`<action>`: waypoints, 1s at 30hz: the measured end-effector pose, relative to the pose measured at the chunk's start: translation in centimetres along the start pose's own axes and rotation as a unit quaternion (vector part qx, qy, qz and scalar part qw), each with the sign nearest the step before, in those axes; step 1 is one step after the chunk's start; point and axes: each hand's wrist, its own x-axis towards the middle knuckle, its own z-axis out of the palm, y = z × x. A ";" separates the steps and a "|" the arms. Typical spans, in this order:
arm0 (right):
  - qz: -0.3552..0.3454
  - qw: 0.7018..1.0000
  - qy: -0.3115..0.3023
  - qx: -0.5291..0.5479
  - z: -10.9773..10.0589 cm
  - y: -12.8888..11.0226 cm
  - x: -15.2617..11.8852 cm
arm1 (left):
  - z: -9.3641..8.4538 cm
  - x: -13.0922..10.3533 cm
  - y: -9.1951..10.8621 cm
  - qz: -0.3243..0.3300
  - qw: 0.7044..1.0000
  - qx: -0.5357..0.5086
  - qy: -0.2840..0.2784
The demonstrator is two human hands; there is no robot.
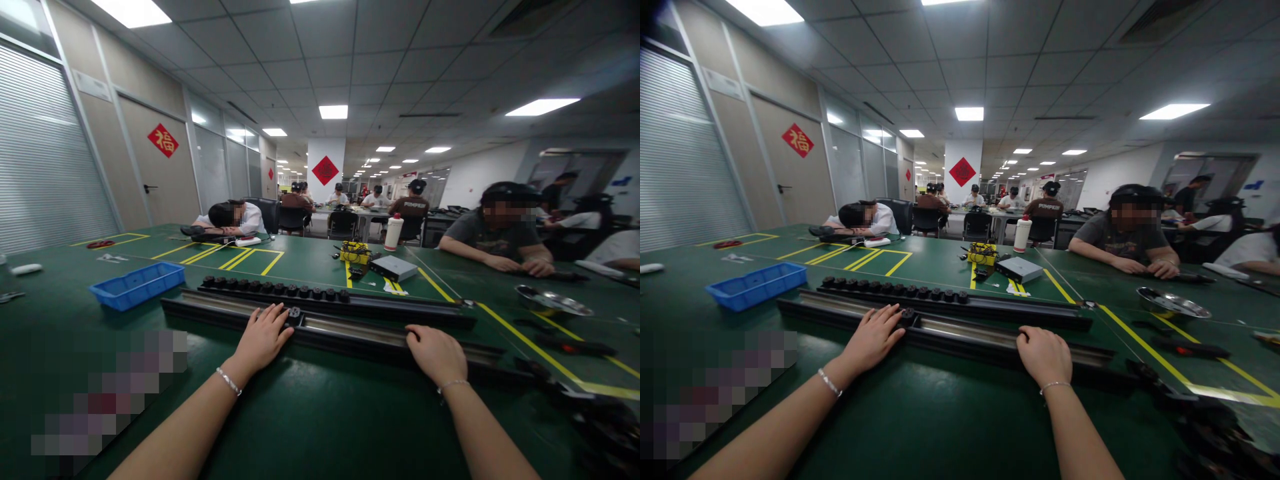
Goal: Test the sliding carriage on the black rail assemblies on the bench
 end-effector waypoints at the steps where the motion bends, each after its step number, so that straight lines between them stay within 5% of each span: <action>1: 0.001 1.000 0.001 0.002 0.0 0.0 0.0 | 0.0 0.0 0.1 0.000 1.000 -0.001 0.000; 30: -0.002 1.000 -0.006 -0.004 0.1 0.0 0.1 | 0.1 0.2 1.4 -0.015 1.000 0.012 0.007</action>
